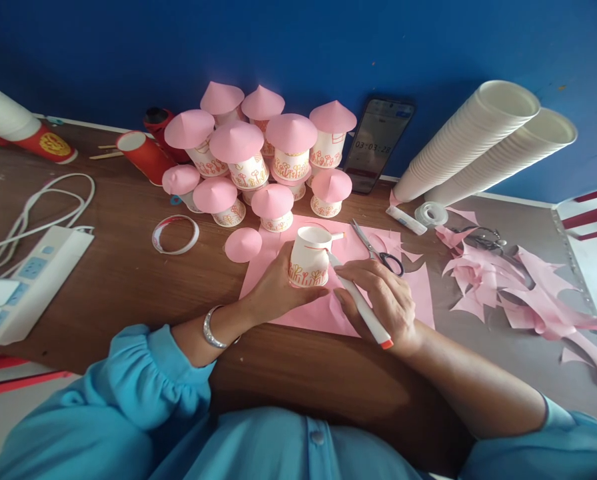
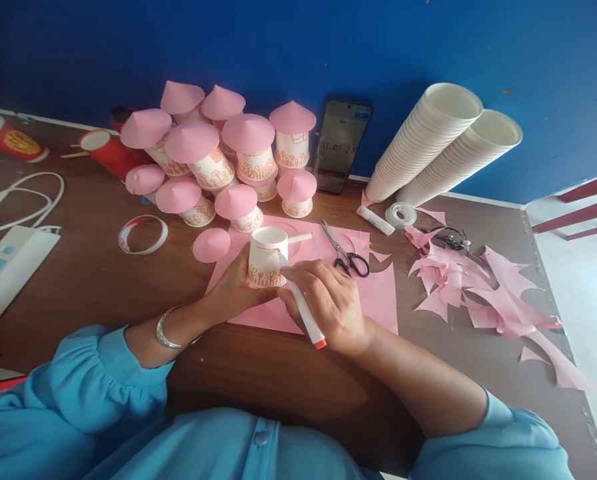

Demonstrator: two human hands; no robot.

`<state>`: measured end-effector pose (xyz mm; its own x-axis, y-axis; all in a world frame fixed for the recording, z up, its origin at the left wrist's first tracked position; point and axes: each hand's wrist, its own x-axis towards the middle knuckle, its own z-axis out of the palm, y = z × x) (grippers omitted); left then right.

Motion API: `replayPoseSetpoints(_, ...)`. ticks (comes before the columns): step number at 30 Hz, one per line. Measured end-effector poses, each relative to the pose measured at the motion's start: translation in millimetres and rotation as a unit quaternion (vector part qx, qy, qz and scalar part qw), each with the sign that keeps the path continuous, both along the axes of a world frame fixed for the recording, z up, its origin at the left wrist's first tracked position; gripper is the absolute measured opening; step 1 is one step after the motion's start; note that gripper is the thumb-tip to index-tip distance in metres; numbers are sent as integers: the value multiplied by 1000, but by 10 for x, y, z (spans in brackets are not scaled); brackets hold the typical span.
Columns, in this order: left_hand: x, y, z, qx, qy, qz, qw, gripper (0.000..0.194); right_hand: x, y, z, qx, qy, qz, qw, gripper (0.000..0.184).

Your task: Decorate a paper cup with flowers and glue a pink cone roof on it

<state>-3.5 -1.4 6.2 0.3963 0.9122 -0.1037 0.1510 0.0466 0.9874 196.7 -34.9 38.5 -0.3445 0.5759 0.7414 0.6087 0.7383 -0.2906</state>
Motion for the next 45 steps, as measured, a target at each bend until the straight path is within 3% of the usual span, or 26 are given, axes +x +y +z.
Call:
replayPoseSetpoints(14, 12, 11, 47, -29, -16, 1, 999, 77, 23, 11, -31, -17, 8, -5, 1000, 24)
replayPoseSetpoints(26, -6, 35, 50, 4, -74, -36, 997, 64, 28, 29, -14, -31, 31, 9, 999, 29)
replayPoseSetpoints(45, -18, 42, 38, -30, -110, -30, 993, 70, -14, -12, -18, -32, 25, 24, 999, 25)
